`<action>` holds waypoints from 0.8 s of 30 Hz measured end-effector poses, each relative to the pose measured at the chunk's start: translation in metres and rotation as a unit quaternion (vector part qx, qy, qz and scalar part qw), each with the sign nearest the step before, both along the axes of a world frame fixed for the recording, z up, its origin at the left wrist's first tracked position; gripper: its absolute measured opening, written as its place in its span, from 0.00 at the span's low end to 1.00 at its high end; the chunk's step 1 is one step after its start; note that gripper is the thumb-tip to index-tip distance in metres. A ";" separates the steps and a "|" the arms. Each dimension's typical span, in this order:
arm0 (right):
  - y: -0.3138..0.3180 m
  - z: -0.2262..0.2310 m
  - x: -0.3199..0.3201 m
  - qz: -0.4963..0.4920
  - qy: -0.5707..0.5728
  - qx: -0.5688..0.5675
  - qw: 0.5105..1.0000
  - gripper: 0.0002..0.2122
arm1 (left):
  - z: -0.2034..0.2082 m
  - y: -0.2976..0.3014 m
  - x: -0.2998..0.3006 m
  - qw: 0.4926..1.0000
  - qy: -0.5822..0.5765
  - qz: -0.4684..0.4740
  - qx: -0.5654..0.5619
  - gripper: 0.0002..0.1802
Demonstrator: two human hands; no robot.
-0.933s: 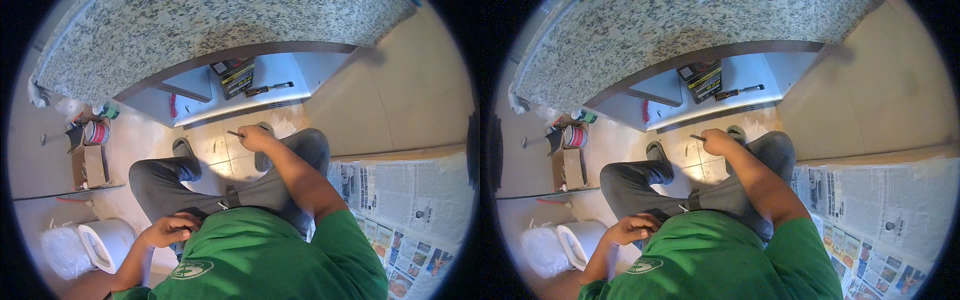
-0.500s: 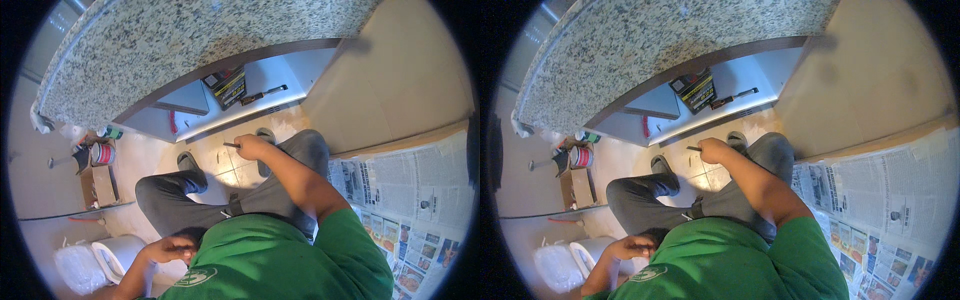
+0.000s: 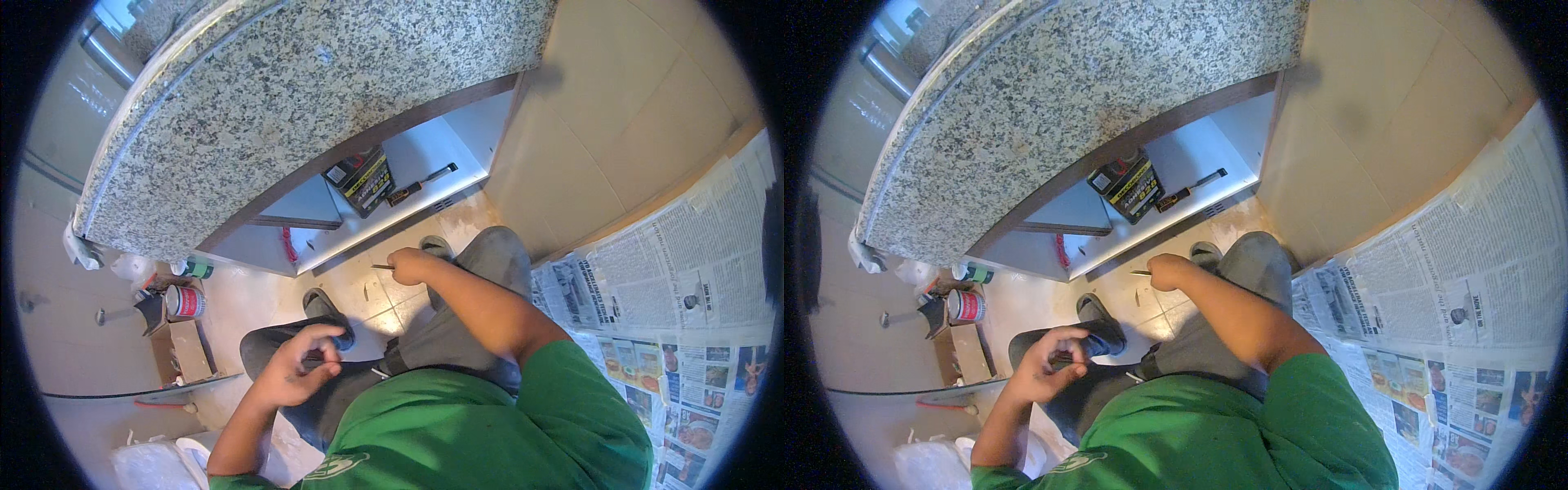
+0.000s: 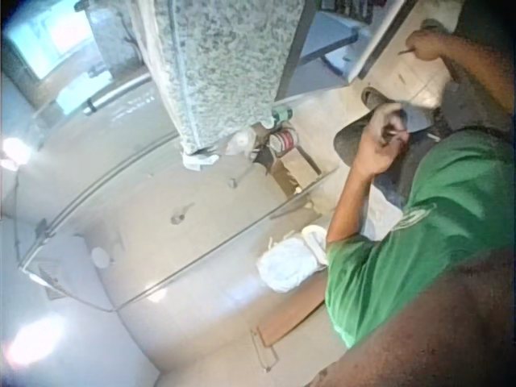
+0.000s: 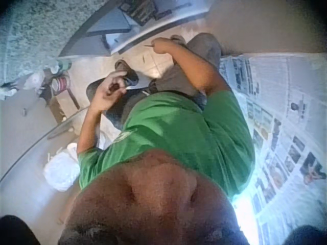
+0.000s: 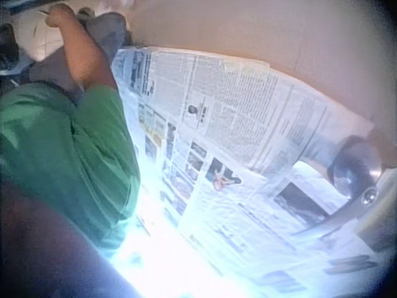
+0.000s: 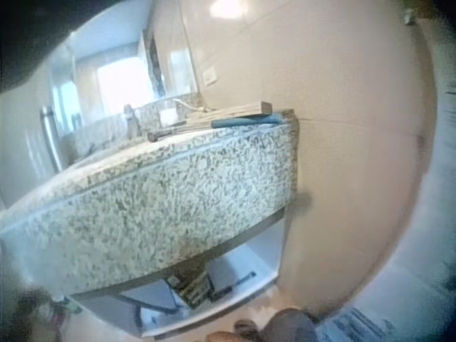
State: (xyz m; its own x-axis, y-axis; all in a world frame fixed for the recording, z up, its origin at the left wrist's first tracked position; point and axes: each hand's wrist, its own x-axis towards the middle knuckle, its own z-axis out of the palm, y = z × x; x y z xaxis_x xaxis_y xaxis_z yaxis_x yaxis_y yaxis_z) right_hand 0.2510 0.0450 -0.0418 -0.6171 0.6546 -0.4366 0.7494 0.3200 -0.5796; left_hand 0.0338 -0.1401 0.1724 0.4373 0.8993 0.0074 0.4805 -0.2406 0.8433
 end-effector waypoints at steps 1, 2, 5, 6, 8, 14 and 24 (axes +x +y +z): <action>0.002 -0.005 0.001 -0.006 -0.001 0.002 1.000 0.15 | 0.012 0.012 0.018 0.999 -0.011 -0.018 0.031 0.09; 0.001 -0.008 0.002 -0.009 -0.002 0.003 1.000 0.15 | 0.023 0.020 0.032 0.997 -0.022 -0.033 0.061 0.12; -0.001 0.001 0.001 -0.030 0.002 -0.006 1.000 0.16 | 0.046 0.022 0.049 0.983 -0.156 0.028 -0.094 0.15; 0.000 -0.002 0.000 -0.026 0.018 0.000 1.000 0.16 | 0.062 0.025 0.050 0.985 -0.128 0.019 -0.112 0.17; 0.002 -0.007 0.001 -0.022 0.007 0.003 1.000 0.15 | 0.073 0.039 0.060 0.973 -0.216 -0.069 -0.052 0.18; 0.002 0.012 0.006 -0.034 0.014 -0.033 0.999 0.13 | 0.120 0.065 0.110 0.950 -0.217 -0.179 0.137 0.22; -0.002 0.061 0.015 0.068 -0.044 0.020 0.997 0.13 | 0.131 0.057 0.105 0.909 -0.330 -0.202 0.155 0.21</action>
